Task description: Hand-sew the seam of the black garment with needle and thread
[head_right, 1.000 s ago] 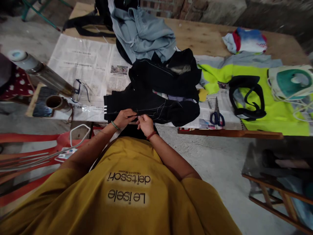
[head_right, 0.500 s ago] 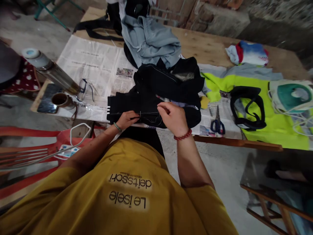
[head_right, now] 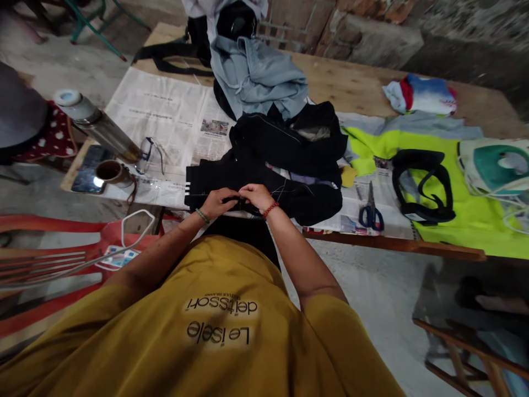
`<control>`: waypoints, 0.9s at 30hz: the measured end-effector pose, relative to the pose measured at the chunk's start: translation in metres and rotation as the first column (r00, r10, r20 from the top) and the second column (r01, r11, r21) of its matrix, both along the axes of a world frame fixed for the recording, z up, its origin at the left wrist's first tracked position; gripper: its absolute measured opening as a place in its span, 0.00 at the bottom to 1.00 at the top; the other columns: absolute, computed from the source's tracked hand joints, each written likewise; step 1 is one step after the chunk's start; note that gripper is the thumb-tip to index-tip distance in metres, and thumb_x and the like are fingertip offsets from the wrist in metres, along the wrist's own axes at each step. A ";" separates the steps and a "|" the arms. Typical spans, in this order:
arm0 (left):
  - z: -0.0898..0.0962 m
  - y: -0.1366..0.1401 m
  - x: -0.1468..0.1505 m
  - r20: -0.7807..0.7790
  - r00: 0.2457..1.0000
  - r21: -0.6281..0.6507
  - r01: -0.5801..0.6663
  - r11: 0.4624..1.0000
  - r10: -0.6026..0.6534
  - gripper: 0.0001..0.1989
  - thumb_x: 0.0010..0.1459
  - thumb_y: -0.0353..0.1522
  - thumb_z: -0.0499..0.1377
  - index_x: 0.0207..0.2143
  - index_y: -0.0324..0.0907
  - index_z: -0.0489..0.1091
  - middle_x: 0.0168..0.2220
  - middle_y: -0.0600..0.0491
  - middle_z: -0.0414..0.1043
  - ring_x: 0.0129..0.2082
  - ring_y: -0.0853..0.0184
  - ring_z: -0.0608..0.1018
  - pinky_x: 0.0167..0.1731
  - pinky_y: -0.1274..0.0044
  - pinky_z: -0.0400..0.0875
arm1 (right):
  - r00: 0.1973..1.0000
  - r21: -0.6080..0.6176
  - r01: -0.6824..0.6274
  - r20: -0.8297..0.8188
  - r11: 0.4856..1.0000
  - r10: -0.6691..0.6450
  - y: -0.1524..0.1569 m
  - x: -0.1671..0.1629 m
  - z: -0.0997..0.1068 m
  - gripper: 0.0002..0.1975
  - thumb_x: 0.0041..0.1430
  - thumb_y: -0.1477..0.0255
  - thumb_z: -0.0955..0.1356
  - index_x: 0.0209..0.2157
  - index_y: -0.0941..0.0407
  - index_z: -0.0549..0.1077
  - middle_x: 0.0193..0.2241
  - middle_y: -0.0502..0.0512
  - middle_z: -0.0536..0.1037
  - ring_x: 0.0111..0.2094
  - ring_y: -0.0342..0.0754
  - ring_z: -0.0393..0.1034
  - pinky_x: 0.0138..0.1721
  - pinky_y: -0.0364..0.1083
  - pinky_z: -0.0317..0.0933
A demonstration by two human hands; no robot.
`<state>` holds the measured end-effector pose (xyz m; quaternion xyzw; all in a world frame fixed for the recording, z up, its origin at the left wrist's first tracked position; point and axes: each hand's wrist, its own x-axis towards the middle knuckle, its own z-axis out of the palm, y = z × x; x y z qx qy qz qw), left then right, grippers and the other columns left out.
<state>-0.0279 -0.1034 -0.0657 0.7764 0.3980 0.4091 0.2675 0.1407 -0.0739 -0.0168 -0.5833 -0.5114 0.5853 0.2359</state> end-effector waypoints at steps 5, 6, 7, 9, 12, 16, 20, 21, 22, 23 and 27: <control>0.006 0.000 -0.008 0.095 0.995 -0.025 -0.042 0.999 0.044 0.14 0.49 0.25 0.57 0.41 0.38 0.72 0.43 0.48 0.71 0.34 0.70 0.74 0.36 0.77 0.72 | 0.997 -0.052 0.074 -0.009 0.996 -0.075 0.002 -0.002 -0.001 0.03 0.52 0.78 0.67 0.26 0.60 0.70 0.18 0.47 0.72 0.15 0.34 0.59 0.17 0.35 0.49; 0.006 0.001 -0.009 0.096 0.994 -0.021 -0.046 0.999 0.048 0.12 0.49 0.24 0.56 0.37 0.38 0.73 0.44 0.47 0.70 0.35 0.70 0.74 0.37 0.76 0.72 | 0.997 -0.057 0.080 0.006 0.995 -0.079 0.003 -0.004 -0.001 0.04 0.53 0.79 0.66 0.25 0.60 0.70 0.17 0.46 0.72 0.15 0.34 0.59 0.16 0.35 0.48; 0.005 0.001 -0.010 0.090 0.995 -0.017 -0.040 0.999 0.041 0.09 0.49 0.24 0.55 0.33 0.38 0.73 0.44 0.47 0.70 0.36 0.70 0.74 0.38 0.76 0.72 | 0.996 -0.059 0.084 0.025 0.995 -0.082 0.003 -0.005 0.000 0.05 0.53 0.79 0.66 0.25 0.60 0.70 0.17 0.46 0.71 0.15 0.34 0.59 0.16 0.35 0.48; 0.002 0.002 -0.010 0.059 0.998 0.000 -0.003 1.000 0.003 0.08 0.50 0.23 0.54 0.26 0.38 0.73 0.43 0.48 0.70 0.39 0.69 0.74 0.41 0.76 0.72 | 0.995 -0.050 0.087 0.061 0.995 -0.084 0.004 -0.007 0.000 0.06 0.53 0.80 0.65 0.24 0.60 0.70 0.17 0.46 0.71 0.14 0.34 0.59 0.15 0.35 0.47; -0.002 0.001 -0.007 0.025 0.999 0.065 0.023 0.998 -0.024 0.10 0.51 0.23 0.54 0.28 0.39 0.74 0.41 0.48 0.71 0.41 0.69 0.75 0.42 0.76 0.72 | 0.994 -0.023 0.084 0.075 0.996 -0.082 0.004 -0.008 -0.002 0.06 0.53 0.80 0.65 0.24 0.60 0.70 0.17 0.46 0.71 0.15 0.34 0.58 0.16 0.35 0.48; -0.003 -0.001 -0.002 0.016 1.000 0.141 -0.008 0.990 0.005 0.12 0.52 0.22 0.54 0.34 0.39 0.75 0.39 0.49 0.73 0.40 0.69 0.76 0.42 0.76 0.72 | 0.996 -0.028 0.085 0.038 0.996 -0.084 0.003 -0.006 -0.004 0.05 0.53 0.79 0.66 0.24 0.60 0.70 0.18 0.47 0.72 0.15 0.34 0.58 0.20 0.35 0.54; -0.001 0.000 -0.002 0.037 0.998 0.098 -0.056 0.994 0.053 0.09 0.51 0.24 0.57 0.35 0.39 0.74 0.37 0.50 0.74 0.38 0.70 0.76 0.41 0.77 0.73 | 0.998 -0.053 0.068 0.021 0.996 -0.067 0.004 -0.005 -0.003 0.06 0.53 0.80 0.66 0.24 0.60 0.70 0.17 0.45 0.70 0.15 0.34 0.58 0.18 0.35 0.51; -0.001 0.000 -0.003 0.037 0.998 0.086 -0.060 0.994 0.057 0.08 0.51 0.24 0.58 0.34 0.39 0.74 0.37 0.51 0.74 0.37 0.70 0.76 0.40 0.77 0.73 | 0.998 -0.059 0.062 0.019 0.996 -0.061 0.004 -0.004 -0.002 0.06 0.53 0.80 0.66 0.24 0.60 0.70 0.17 0.45 0.70 0.15 0.34 0.58 0.18 0.36 0.50; -0.001 0.000 -0.003 0.035 0.998 0.081 -0.060 0.995 0.058 0.07 0.51 0.25 0.58 0.34 0.39 0.74 0.36 0.51 0.74 0.37 0.70 0.76 0.40 0.77 0.73 | 0.998 -0.065 0.056 0.016 0.996 -0.055 0.004 -0.004 -0.002 0.06 0.54 0.80 0.66 0.24 0.60 0.70 0.16 0.45 0.70 0.15 0.34 0.58 0.17 0.36 0.49; -0.001 0.000 -0.003 0.031 0.998 0.080 -0.057 0.995 0.055 0.07 0.51 0.25 0.58 0.33 0.40 0.74 0.36 0.51 0.74 0.37 0.70 0.76 0.40 0.77 0.73 | 0.999 -0.070 0.051 0.015 0.996 -0.050 0.004 -0.003 -0.002 0.06 0.54 0.80 0.66 0.25 0.60 0.70 0.16 0.46 0.70 0.15 0.34 0.58 0.17 0.36 0.48; -0.002 0.000 -0.003 0.019 0.999 0.115 -0.036 0.993 0.034 0.06 0.52 0.26 0.59 0.33 0.40 0.74 0.38 0.50 0.74 0.39 0.70 0.76 0.41 0.77 0.73 | 0.999 -0.075 0.035 0.022 0.997 -0.034 0.005 -0.002 -0.001 0.06 0.54 0.79 0.66 0.25 0.60 0.70 0.17 0.46 0.72 0.15 0.34 0.58 0.16 0.36 0.47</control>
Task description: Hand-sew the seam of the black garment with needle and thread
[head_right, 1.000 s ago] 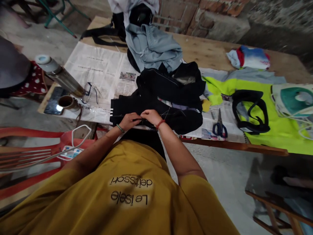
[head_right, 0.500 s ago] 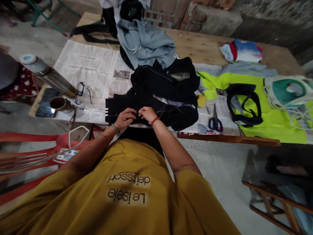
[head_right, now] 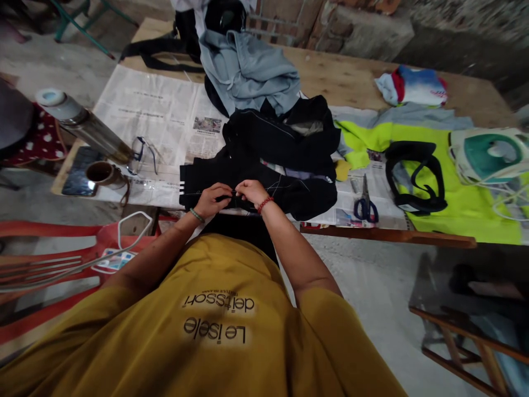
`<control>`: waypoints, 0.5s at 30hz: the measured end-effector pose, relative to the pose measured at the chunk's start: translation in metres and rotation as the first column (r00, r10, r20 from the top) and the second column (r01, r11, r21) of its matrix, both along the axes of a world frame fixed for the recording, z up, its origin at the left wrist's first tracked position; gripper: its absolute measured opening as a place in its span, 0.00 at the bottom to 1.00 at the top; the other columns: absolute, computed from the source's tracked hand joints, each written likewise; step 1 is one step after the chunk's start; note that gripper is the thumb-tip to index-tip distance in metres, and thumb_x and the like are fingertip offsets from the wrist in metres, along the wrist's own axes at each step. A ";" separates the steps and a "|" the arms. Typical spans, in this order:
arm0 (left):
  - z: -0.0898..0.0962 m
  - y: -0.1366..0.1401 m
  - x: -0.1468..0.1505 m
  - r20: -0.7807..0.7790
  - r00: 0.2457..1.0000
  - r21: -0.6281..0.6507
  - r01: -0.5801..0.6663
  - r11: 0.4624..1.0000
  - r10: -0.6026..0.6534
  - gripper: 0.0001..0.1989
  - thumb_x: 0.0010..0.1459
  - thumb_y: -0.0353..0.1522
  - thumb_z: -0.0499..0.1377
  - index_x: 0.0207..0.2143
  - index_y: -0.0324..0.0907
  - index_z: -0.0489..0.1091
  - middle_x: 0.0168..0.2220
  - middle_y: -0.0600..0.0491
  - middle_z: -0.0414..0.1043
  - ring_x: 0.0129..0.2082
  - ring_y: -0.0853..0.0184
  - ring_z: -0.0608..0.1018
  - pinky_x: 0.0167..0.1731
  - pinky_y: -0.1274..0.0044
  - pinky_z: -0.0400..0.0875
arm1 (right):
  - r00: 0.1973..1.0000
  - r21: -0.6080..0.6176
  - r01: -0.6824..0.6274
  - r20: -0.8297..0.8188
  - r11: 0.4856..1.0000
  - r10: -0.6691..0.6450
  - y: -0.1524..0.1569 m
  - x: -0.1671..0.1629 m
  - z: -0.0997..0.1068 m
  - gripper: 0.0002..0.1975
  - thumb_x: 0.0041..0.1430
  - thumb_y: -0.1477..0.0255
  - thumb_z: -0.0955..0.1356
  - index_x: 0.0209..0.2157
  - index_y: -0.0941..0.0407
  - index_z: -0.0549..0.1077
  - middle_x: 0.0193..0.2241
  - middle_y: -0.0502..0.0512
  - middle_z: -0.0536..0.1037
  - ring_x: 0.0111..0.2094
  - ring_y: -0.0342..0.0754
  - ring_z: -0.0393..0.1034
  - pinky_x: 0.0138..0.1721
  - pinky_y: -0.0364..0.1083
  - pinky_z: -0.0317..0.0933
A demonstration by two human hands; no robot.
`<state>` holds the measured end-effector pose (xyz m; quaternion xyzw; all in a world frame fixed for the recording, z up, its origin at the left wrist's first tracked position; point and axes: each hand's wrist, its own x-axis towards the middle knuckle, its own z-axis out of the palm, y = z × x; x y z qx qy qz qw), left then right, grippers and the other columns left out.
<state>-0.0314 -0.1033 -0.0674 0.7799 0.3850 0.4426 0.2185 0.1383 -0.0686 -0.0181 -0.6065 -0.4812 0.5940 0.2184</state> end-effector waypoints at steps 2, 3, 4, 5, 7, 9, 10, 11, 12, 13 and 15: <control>0.001 0.000 -0.001 -0.011 1.000 0.021 0.008 1.000 -0.008 0.06 0.53 0.27 0.59 0.34 0.41 0.74 0.41 0.49 0.73 0.42 0.69 0.76 0.43 0.75 0.73 | 1.000 0.001 -0.001 0.004 1.000 0.001 0.001 0.000 0.000 0.06 0.54 0.79 0.66 0.24 0.60 0.70 0.17 0.46 0.71 0.15 0.34 0.58 0.16 0.36 0.47; 0.001 0.000 -0.001 -0.018 1.000 0.029 0.014 0.999 -0.013 0.06 0.53 0.27 0.59 0.34 0.41 0.74 0.43 0.48 0.73 0.43 0.68 0.76 0.44 0.74 0.73 | 1.000 0.002 -0.002 0.007 1.000 0.002 0.001 0.000 0.000 0.06 0.54 0.79 0.66 0.25 0.60 0.70 0.17 0.46 0.71 0.15 0.34 0.58 0.16 0.36 0.47; 0.001 0.000 -0.001 -0.024 1.000 0.034 0.018 0.999 -0.017 0.06 0.53 0.27 0.59 0.34 0.40 0.74 0.44 0.48 0.72 0.44 0.67 0.75 0.45 0.74 0.72 | 1.000 0.002 -0.002 0.010 1.000 0.002 0.001 0.000 0.000 0.06 0.54 0.80 0.66 0.25 0.60 0.70 0.17 0.46 0.71 0.15 0.34 0.58 0.16 0.36 0.47; 0.002 -0.001 -0.001 -0.030 0.999 0.039 0.022 0.999 -0.020 0.05 0.53 0.27 0.59 0.34 0.40 0.74 0.45 0.47 0.72 0.45 0.67 0.75 0.46 0.73 0.72 | 1.000 0.002 -0.003 0.015 1.000 0.003 0.001 0.000 0.000 0.06 0.54 0.80 0.66 0.25 0.60 0.70 0.17 0.46 0.71 0.15 0.34 0.58 0.15 0.36 0.47; 0.001 -0.001 -0.001 -0.049 0.999 0.041 0.024 0.999 -0.022 0.05 0.54 0.27 0.58 0.33 0.40 0.74 0.45 0.47 0.71 0.46 0.66 0.75 0.47 0.73 0.72 | 1.000 0.004 -0.007 0.020 1.000 0.007 0.001 0.000 -0.001 0.05 0.54 0.79 0.66 0.25 0.60 0.70 0.17 0.46 0.72 0.15 0.34 0.58 0.16 0.36 0.47; -0.001 -0.001 0.000 -0.075 0.997 0.036 0.017 0.999 -0.014 0.05 0.54 0.27 0.58 0.33 0.40 0.74 0.46 0.47 0.71 0.46 0.66 0.74 0.47 0.73 0.72 | 1.000 0.011 -0.006 0.020 1.000 0.006 0.001 0.000 -0.002 0.05 0.54 0.79 0.66 0.25 0.60 0.70 0.17 0.47 0.72 0.15 0.34 0.58 0.16 0.36 0.47; -0.002 -0.002 0.000 -0.087 0.996 0.034 0.015 0.999 -0.012 0.06 0.54 0.27 0.58 0.34 0.40 0.74 0.46 0.47 0.71 0.47 0.67 0.74 0.47 0.73 0.72 | 1.000 0.015 -0.003 0.019 1.000 0.003 0.000 0.000 -0.002 0.05 0.54 0.79 0.66 0.25 0.60 0.70 0.17 0.47 0.72 0.15 0.34 0.58 0.16 0.35 0.47; -0.003 -0.002 0.001 -0.096 0.995 0.033 0.017 0.999 -0.013 0.06 0.55 0.26 0.58 0.34 0.40 0.74 0.46 0.47 0.70 0.47 0.67 0.74 0.47 0.73 0.72 | 1.000 0.019 0.002 0.017 1.000 -0.002 0.000 0.000 -0.002 0.05 0.54 0.79 0.66 0.25 0.60 0.70 0.18 0.47 0.72 0.15 0.34 0.58 0.16 0.35 0.48; -0.003 -0.002 0.001 -0.100 0.995 0.034 0.018 0.999 -0.015 0.06 0.55 0.26 0.58 0.35 0.40 0.74 0.46 0.48 0.70 0.47 0.67 0.74 0.47 0.73 0.72 | 1.000 0.023 0.007 0.016 1.000 -0.007 0.000 0.000 -0.002 0.05 0.53 0.80 0.66 0.25 0.60 0.70 0.18 0.47 0.72 0.15 0.34 0.58 0.17 0.36 0.48; -0.004 -0.002 0.001 -0.100 0.995 0.038 0.021 0.999 -0.017 0.07 0.55 0.26 0.58 0.36 0.41 0.73 0.47 0.48 0.70 0.47 0.67 0.74 0.47 0.74 0.72 | 1.000 0.025 0.010 0.016 1.000 -0.011 -0.001 0.000 -0.002 0.05 0.53 0.80 0.65 0.25 0.60 0.70 0.18 0.47 0.72 0.15 0.34 0.58 0.17 0.36 0.49; -0.005 -0.002 0.002 -0.096 0.995 0.049 0.027 0.998 -0.022 0.08 0.55 0.26 0.58 0.38 0.41 0.73 0.47 0.48 0.70 0.47 0.67 0.74 0.47 0.74 0.72 | 1.000 0.026 0.012 0.019 1.000 -0.012 -0.001 -0.001 -0.002 0.05 0.53 0.80 0.65 0.24 0.60 0.70 0.19 0.48 0.72 0.16 0.34 0.58 0.17 0.36 0.49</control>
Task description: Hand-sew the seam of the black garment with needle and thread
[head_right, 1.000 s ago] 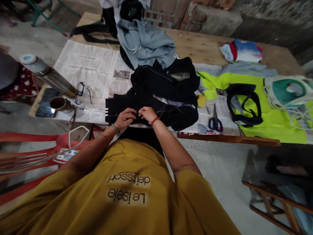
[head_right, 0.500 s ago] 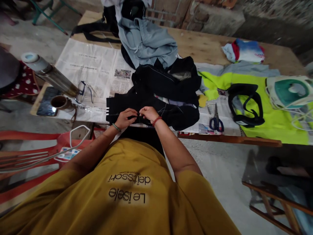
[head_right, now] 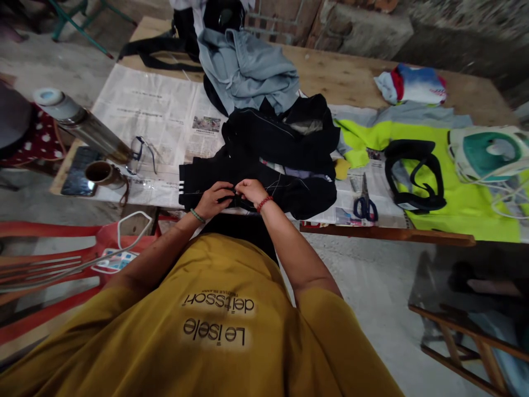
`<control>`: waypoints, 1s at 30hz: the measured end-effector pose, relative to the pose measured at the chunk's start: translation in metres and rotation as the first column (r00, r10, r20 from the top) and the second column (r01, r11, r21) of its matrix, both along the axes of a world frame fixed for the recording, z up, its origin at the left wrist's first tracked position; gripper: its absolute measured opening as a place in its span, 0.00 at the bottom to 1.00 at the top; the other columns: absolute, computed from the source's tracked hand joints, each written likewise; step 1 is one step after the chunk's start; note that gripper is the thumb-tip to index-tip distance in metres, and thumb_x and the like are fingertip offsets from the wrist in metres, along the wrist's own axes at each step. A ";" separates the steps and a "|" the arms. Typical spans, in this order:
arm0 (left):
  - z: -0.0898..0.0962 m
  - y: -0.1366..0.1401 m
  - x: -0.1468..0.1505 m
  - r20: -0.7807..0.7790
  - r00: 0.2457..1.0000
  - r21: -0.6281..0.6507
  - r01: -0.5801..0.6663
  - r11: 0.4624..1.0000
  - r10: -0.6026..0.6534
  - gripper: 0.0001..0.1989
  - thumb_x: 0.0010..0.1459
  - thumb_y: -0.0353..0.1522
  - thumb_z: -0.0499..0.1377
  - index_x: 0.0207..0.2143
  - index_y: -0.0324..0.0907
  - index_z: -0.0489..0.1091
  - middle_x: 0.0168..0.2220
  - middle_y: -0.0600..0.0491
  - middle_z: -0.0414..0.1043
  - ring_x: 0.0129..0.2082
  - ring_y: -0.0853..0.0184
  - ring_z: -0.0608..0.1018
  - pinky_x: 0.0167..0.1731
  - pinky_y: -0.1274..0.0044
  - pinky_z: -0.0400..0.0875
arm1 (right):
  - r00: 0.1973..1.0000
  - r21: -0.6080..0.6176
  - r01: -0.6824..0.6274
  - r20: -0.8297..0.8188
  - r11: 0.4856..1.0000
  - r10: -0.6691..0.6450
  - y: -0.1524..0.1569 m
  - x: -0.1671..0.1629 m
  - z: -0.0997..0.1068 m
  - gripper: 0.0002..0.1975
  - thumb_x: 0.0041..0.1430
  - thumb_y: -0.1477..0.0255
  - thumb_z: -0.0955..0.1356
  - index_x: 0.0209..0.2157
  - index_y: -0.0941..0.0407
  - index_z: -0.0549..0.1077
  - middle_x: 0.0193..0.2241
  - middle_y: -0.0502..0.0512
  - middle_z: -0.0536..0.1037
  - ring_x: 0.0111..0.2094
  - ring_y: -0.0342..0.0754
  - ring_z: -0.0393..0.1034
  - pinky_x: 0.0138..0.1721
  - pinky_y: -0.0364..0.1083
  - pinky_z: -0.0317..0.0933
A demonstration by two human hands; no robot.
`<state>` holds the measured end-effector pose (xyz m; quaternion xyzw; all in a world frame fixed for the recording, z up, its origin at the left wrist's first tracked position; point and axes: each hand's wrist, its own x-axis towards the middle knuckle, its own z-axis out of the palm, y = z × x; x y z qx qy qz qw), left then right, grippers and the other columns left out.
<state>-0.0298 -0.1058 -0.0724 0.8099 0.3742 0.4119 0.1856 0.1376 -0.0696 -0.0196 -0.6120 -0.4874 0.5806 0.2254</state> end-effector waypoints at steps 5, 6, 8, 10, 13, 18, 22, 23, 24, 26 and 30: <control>0.000 0.000 0.000 0.002 1.000 -0.003 -0.006 1.000 0.006 0.08 0.56 0.27 0.58 0.39 0.41 0.73 0.47 0.48 0.69 0.48 0.67 0.73 0.48 0.73 0.71 | 1.000 0.007 -0.004 0.012 1.000 0.004 0.000 0.000 0.001 0.05 0.53 0.80 0.66 0.24 0.60 0.70 0.19 0.47 0.72 0.16 0.34 0.58 0.17 0.36 0.48; 0.000 0.000 0.000 -0.001 1.000 -0.006 -0.004 1.000 0.004 0.07 0.56 0.27 0.58 0.38 0.41 0.73 0.47 0.48 0.69 0.48 0.67 0.73 0.48 0.73 0.71 | 1.000 0.006 -0.007 0.012 1.000 0.007 0.000 0.000 0.001 0.05 0.53 0.79 0.65 0.24 0.60 0.70 0.19 0.47 0.72 0.16 0.34 0.58 0.17 0.36 0.48; 0.000 0.000 0.000 -0.006 1.000 -0.001 0.007 1.000 -0.007 0.06 0.57 0.27 0.57 0.35 0.41 0.73 0.46 0.48 0.69 0.47 0.67 0.74 0.47 0.74 0.72 | 1.000 0.000 -0.015 0.009 1.000 0.015 0.000 0.000 0.000 0.05 0.54 0.79 0.65 0.25 0.60 0.70 0.19 0.47 0.72 0.15 0.34 0.58 0.16 0.36 0.47; 0.000 0.000 0.001 -0.004 1.000 0.013 0.010 1.000 -0.010 0.06 0.58 0.27 0.57 0.34 0.40 0.73 0.46 0.47 0.69 0.47 0.67 0.74 0.46 0.75 0.72 | 1.000 -0.003 -0.016 0.004 1.000 0.016 0.000 0.000 -0.001 0.05 0.54 0.79 0.65 0.25 0.59 0.70 0.19 0.47 0.72 0.15 0.34 0.58 0.16 0.36 0.46; -0.001 0.000 0.001 0.002 1.000 0.021 0.005 1.000 -0.005 0.07 0.58 0.27 0.56 0.37 0.41 0.73 0.47 0.47 0.70 0.48 0.68 0.74 0.47 0.75 0.71 | 1.000 0.002 0.000 -0.012 1.000 0.000 0.000 0.002 -0.002 0.05 0.53 0.78 0.65 0.25 0.60 0.70 0.19 0.47 0.72 0.16 0.34 0.58 0.16 0.36 0.46; -0.002 0.002 0.001 0.004 1.000 -0.044 0.016 0.999 -0.015 0.06 0.60 0.29 0.56 0.35 0.40 0.73 0.40 0.50 0.72 0.41 0.71 0.76 0.43 0.78 0.72 | 0.996 -0.003 -0.035 -0.087 0.999 0.035 -0.001 0.006 0.000 0.02 0.47 0.79 0.69 0.27 0.60 0.72 0.19 0.46 0.71 0.17 0.34 0.59 0.18 0.36 0.48; -0.002 0.003 0.002 0.002 1.000 -0.083 0.012 0.996 -0.012 0.06 0.60 0.30 0.56 0.36 0.40 0.73 0.38 0.51 0.72 0.40 0.71 0.75 0.43 0.78 0.71 | 0.996 0.001 -0.064 -0.069 0.998 0.064 -0.002 0.005 0.002 0.02 0.47 0.78 0.69 0.26 0.60 0.71 0.16 0.43 0.68 0.17 0.34 0.57 0.18 0.35 0.49; -0.002 0.003 0.002 0.007 1.000 -0.086 0.016 0.996 -0.015 0.06 0.60 0.30 0.56 0.36 0.40 0.73 0.39 0.51 0.72 0.40 0.71 0.75 0.43 0.78 0.71 | 0.996 0.007 -0.063 -0.059 0.998 0.064 -0.002 0.004 0.002 0.02 0.47 0.78 0.68 0.26 0.59 0.70 0.16 0.43 0.67 0.17 0.34 0.57 0.18 0.35 0.49; -0.002 0.003 0.002 0.014 1.000 -0.090 0.024 0.996 -0.023 0.06 0.60 0.30 0.56 0.36 0.40 0.73 0.39 0.51 0.71 0.40 0.70 0.75 0.43 0.78 0.71 | 0.997 0.015 -0.053 -0.050 0.998 0.053 -0.003 0.002 0.002 0.02 0.48 0.79 0.68 0.25 0.59 0.70 0.16 0.43 0.67 0.17 0.34 0.57 0.18 0.35 0.49; -0.001 0.004 0.002 0.025 0.999 -0.102 0.050 0.994 -0.047 0.06 0.59 0.30 0.56 0.35 0.40 0.73 0.40 0.50 0.70 0.41 0.70 0.74 0.43 0.78 0.70 | 1.000 0.035 -0.005 -0.031 0.999 0.006 -0.003 -0.002 0.000 0.04 0.49 0.80 0.66 0.24 0.59 0.68 0.17 0.43 0.67 0.18 0.34 0.57 0.19 0.35 0.51; 0.002 0.008 0.000 0.014 0.993 -0.153 0.116 0.981 -0.115 0.05 0.58 0.30 0.57 0.34 0.40 0.73 0.40 0.50 0.68 0.41 0.69 0.73 0.43 0.77 0.70 | 0.993 0.055 0.104 0.056 0.993 -0.107 -0.005 -0.011 -0.002 0.06 0.50 0.82 0.64 0.23 0.59 0.67 0.17 0.44 0.68 0.17 0.34 0.57 0.20 0.36 0.53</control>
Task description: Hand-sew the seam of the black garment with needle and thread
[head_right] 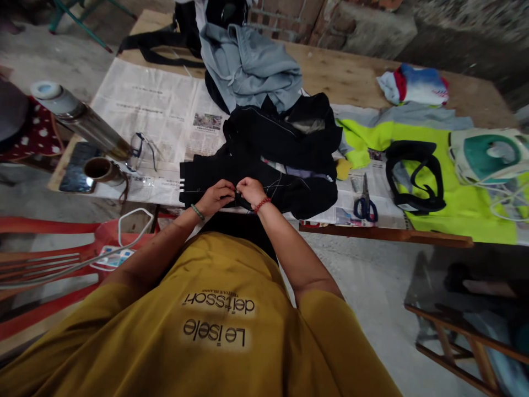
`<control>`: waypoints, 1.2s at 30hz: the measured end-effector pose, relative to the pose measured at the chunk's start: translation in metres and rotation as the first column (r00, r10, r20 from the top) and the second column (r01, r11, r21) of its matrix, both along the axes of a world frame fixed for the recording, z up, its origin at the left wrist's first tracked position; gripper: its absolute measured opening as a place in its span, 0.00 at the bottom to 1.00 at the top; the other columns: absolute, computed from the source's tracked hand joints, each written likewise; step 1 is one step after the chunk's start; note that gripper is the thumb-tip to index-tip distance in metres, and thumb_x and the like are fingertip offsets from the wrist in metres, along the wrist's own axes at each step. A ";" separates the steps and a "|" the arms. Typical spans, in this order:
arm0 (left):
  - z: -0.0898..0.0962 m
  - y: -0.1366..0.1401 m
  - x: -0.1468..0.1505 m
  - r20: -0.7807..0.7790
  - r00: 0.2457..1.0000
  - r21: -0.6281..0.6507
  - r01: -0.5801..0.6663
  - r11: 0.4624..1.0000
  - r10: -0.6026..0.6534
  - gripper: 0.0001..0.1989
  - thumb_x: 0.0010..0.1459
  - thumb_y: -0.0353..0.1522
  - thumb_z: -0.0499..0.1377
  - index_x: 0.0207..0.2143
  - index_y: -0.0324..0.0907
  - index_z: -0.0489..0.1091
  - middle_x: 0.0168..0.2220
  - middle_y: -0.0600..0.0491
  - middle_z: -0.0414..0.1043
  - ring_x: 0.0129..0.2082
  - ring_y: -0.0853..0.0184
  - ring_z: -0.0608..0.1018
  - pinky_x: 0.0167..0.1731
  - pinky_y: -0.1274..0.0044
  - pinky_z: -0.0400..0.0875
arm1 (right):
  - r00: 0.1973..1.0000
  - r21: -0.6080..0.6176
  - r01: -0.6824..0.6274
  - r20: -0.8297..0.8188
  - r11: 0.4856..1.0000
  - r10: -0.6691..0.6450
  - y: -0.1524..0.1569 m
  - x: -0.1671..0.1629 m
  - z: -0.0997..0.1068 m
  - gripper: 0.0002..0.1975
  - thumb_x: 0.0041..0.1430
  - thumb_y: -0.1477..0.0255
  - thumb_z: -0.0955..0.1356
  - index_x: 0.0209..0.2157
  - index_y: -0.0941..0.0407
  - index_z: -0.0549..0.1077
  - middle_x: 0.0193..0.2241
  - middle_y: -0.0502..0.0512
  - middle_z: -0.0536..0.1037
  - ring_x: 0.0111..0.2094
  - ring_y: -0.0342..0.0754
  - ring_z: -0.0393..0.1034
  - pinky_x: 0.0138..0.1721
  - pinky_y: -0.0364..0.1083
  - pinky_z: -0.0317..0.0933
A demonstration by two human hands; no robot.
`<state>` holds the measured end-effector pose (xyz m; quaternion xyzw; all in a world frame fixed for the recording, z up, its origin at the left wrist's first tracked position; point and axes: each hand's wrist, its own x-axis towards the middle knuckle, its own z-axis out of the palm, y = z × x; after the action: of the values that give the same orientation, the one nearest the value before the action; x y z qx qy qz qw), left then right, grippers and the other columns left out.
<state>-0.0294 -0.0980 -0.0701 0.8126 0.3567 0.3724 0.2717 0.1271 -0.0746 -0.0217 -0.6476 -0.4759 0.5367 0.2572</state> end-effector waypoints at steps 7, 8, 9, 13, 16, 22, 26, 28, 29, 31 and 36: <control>0.004 0.004 -0.004 0.014 0.998 -0.046 0.065 0.997 -0.065 0.05 0.56 0.31 0.59 0.32 0.40 0.74 0.38 0.50 0.68 0.40 0.68 0.72 0.42 0.75 0.70 | 0.996 0.002 0.058 0.073 0.998 -0.058 -0.003 -0.006 0.003 0.06 0.51 0.81 0.64 0.23 0.59 0.68 0.17 0.46 0.68 0.17 0.35 0.57 0.19 0.35 0.52; 0.004 0.004 -0.005 0.006 0.997 -0.049 0.082 0.995 -0.081 0.05 0.56 0.32 0.59 0.31 0.40 0.74 0.38 0.50 0.68 0.40 0.67 0.72 0.43 0.75 0.70 | 0.995 0.007 0.070 0.067 0.998 -0.070 -0.002 -0.006 0.003 0.06 0.51 0.81 0.64 0.23 0.59 0.68 0.17 0.46 0.68 0.17 0.35 0.57 0.19 0.35 0.52; 0.004 0.004 -0.006 -0.002 0.995 -0.051 0.099 0.994 -0.099 0.05 0.56 0.32 0.59 0.31 0.40 0.74 0.38 0.49 0.68 0.40 0.67 0.72 0.43 0.74 0.69 | 0.995 0.011 0.084 0.056 0.996 -0.085 -0.002 -0.005 0.003 0.06 0.51 0.81 0.64 0.23 0.59 0.68 0.17 0.46 0.68 0.17 0.35 0.57 0.19 0.35 0.52; 0.005 0.004 -0.008 0.011 0.995 -0.040 0.101 0.994 -0.101 0.05 0.56 0.32 0.59 0.31 0.40 0.74 0.38 0.49 0.69 0.42 0.67 0.72 0.45 0.73 0.70 | 0.995 0.003 0.102 -0.013 0.995 -0.102 0.001 -0.002 0.001 0.06 0.54 0.80 0.64 0.24 0.59 0.67 0.18 0.46 0.70 0.16 0.34 0.57 0.19 0.35 0.53; 0.003 0.003 -0.007 0.042 0.998 -0.019 0.040 0.999 -0.039 0.05 0.55 0.32 0.60 0.32 0.40 0.74 0.44 0.47 0.69 0.46 0.65 0.73 0.46 0.73 0.70 | 0.996 -0.014 0.070 -0.059 0.997 -0.071 0.001 0.000 0.002 0.05 0.55 0.79 0.64 0.26 0.59 0.67 0.19 0.46 0.71 0.16 0.33 0.58 0.19 0.34 0.53; -0.001 -0.002 -0.001 0.006 1.000 0.031 -0.018 0.999 0.018 0.06 0.57 0.28 0.56 0.34 0.40 0.73 0.37 0.50 0.74 0.38 0.69 0.76 0.42 0.76 0.71 | 0.994 -0.035 0.050 -0.099 0.998 -0.053 0.000 0.002 0.003 0.03 0.59 0.76 0.62 0.31 0.57 0.66 0.21 0.46 0.73 0.16 0.34 0.61 0.17 0.34 0.50; 0.000 -0.003 -0.001 -0.010 0.998 0.019 -0.066 0.998 0.066 0.06 0.58 0.28 0.55 0.34 0.41 0.73 0.34 0.52 0.75 0.35 0.70 0.76 0.39 0.77 0.71 | 0.977 -0.076 0.006 -0.214 0.997 -0.022 0.001 0.007 0.003 0.05 0.53 0.80 0.66 0.33 0.58 0.69 0.20 0.46 0.73 0.18 0.34 0.62 0.20 0.34 0.54; 0.001 -0.002 -0.001 -0.011 0.996 0.009 -0.090 0.996 0.090 0.06 0.57 0.28 0.56 0.34 0.40 0.73 0.32 0.53 0.75 0.34 0.71 0.76 0.38 0.78 0.71 | 0.957 -0.104 -0.018 -0.290 0.994 -0.013 0.001 0.010 0.003 0.09 0.48 0.82 0.68 0.34 0.59 0.69 0.21 0.46 0.74 0.19 0.35 0.64 0.22 0.35 0.56; 0.001 -0.002 -0.001 -0.012 0.995 0.004 -0.100 0.995 0.100 0.06 0.57 0.29 0.56 0.34 0.40 0.73 0.32 0.54 0.74 0.33 0.71 0.76 0.37 0.79 0.70 | 0.949 -0.114 -0.022 -0.314 0.993 -0.015 0.001 0.012 0.003 0.10 0.47 0.82 0.69 0.34 0.59 0.70 0.21 0.46 0.74 0.20 0.35 0.65 0.22 0.35 0.57; 0.002 -0.002 -0.002 -0.014 0.994 0.001 -0.106 0.994 0.106 0.06 0.58 0.29 0.56 0.34 0.40 0.73 0.31 0.54 0.75 0.33 0.71 0.76 0.36 0.80 0.70 | 0.944 -0.131 -0.029 -0.330 0.991 -0.016 0.000 0.014 0.004 0.09 0.46 0.82 0.70 0.32 0.60 0.70 0.20 0.47 0.73 0.20 0.36 0.66 0.22 0.35 0.57; 0.003 -0.004 -0.001 -0.016 0.994 -0.031 -0.112 0.993 0.112 0.06 0.57 0.29 0.57 0.36 0.40 0.73 0.33 0.53 0.76 0.34 0.70 0.77 0.38 0.79 0.71 | 0.978 -0.107 -0.066 -0.203 0.992 0.043 0.000 0.013 0.004 0.02 0.53 0.79 0.67 0.29 0.59 0.70 0.21 0.48 0.74 0.19 0.35 0.64 0.17 0.34 0.50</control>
<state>-0.0301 -0.1016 -0.0675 0.7895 0.4095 0.3756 0.2605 0.1400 -0.0743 -0.0172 -0.5903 -0.4341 0.6321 0.2520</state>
